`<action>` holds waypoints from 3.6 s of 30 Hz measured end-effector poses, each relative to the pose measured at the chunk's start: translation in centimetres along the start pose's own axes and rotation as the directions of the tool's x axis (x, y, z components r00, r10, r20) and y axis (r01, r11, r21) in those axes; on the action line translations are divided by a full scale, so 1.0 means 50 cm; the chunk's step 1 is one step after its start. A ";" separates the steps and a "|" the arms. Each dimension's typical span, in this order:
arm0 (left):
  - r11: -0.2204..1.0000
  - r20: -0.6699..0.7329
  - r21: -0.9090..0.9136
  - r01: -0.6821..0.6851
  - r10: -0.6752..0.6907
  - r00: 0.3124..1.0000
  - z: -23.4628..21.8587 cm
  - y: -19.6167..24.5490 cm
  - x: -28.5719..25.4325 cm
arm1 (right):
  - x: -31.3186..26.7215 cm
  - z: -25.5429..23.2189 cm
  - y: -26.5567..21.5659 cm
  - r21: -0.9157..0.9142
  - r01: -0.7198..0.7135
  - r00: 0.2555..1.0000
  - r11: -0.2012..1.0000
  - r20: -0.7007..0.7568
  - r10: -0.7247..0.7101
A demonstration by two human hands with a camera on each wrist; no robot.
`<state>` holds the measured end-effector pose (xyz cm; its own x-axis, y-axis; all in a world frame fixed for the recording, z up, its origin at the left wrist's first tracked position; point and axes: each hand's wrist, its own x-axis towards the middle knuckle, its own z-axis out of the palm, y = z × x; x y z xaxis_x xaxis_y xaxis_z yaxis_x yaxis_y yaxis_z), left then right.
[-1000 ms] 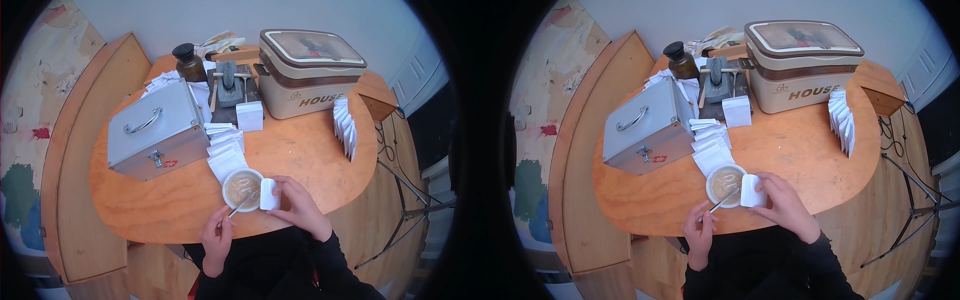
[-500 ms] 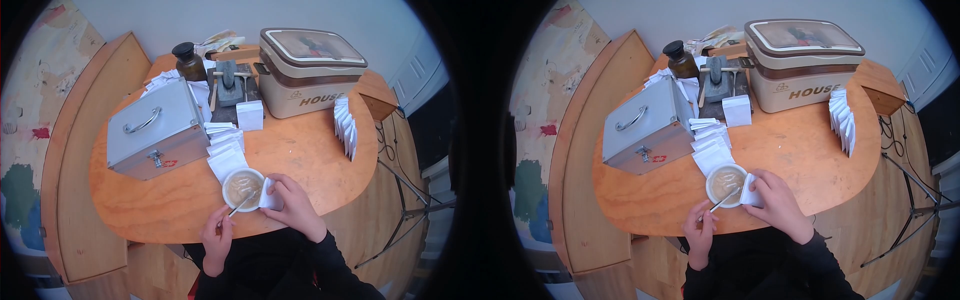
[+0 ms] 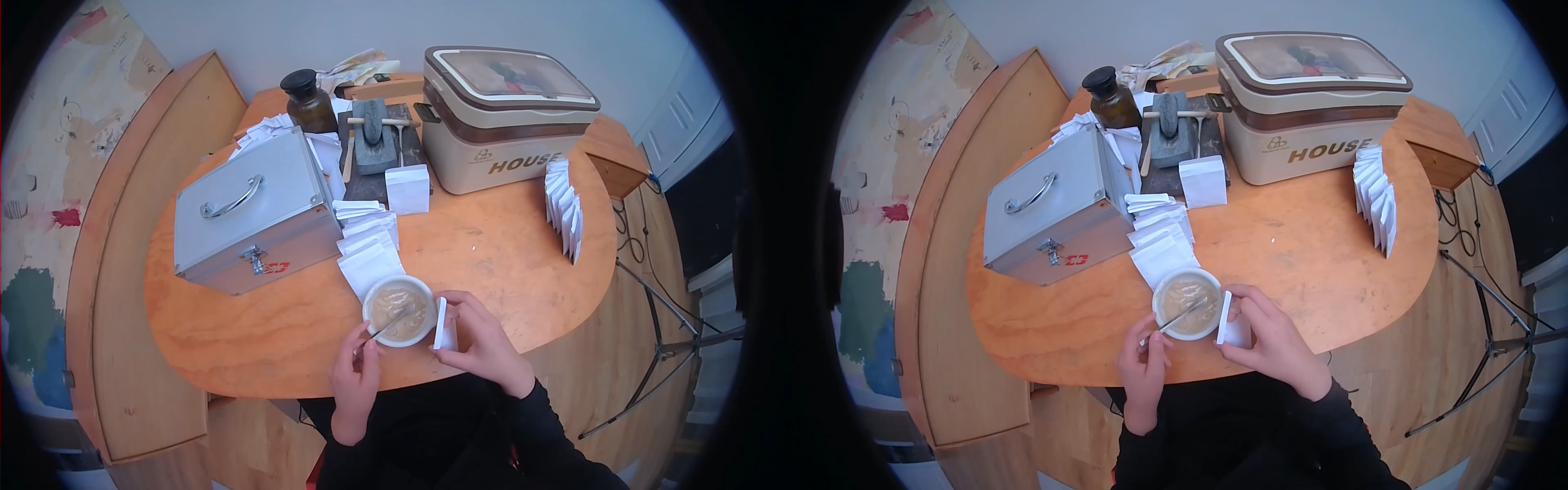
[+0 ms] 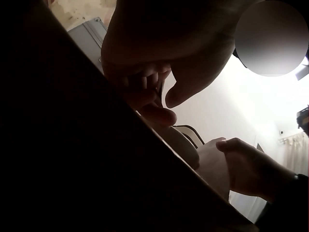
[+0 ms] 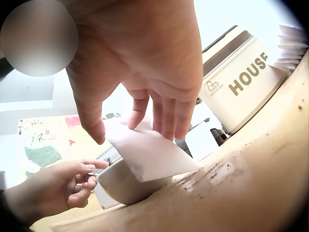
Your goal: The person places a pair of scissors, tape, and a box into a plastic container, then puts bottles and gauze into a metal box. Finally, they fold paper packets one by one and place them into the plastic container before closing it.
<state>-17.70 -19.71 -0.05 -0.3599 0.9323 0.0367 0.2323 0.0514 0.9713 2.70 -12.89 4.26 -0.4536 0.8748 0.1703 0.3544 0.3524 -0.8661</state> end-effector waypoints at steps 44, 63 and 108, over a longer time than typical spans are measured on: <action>0.925 0.166 0.257 -0.280 0.243 0.956 0.078 0.091 0.010 | -0.030 0.035 0.015 -0.285 0.105 0.983 0.953 -0.112 -0.142; 0.958 0.230 0.133 -0.253 0.218 0.948 0.069 0.091 0.014 | -0.033 0.030 0.015 -0.296 0.101 0.987 0.950 -0.092 -0.134; 0.982 0.165 0.100 -0.161 0.143 0.976 0.077 0.074 0.001 | -0.027 0.037 0.040 -0.203 0.092 0.986 0.975 -0.121 -0.118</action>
<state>-13.40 -18.10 2.63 -0.1690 0.9762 0.1358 0.3763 -0.0634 0.9243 2.51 -13.96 1.45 -0.3895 0.8610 0.3271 0.4699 0.4912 -0.7334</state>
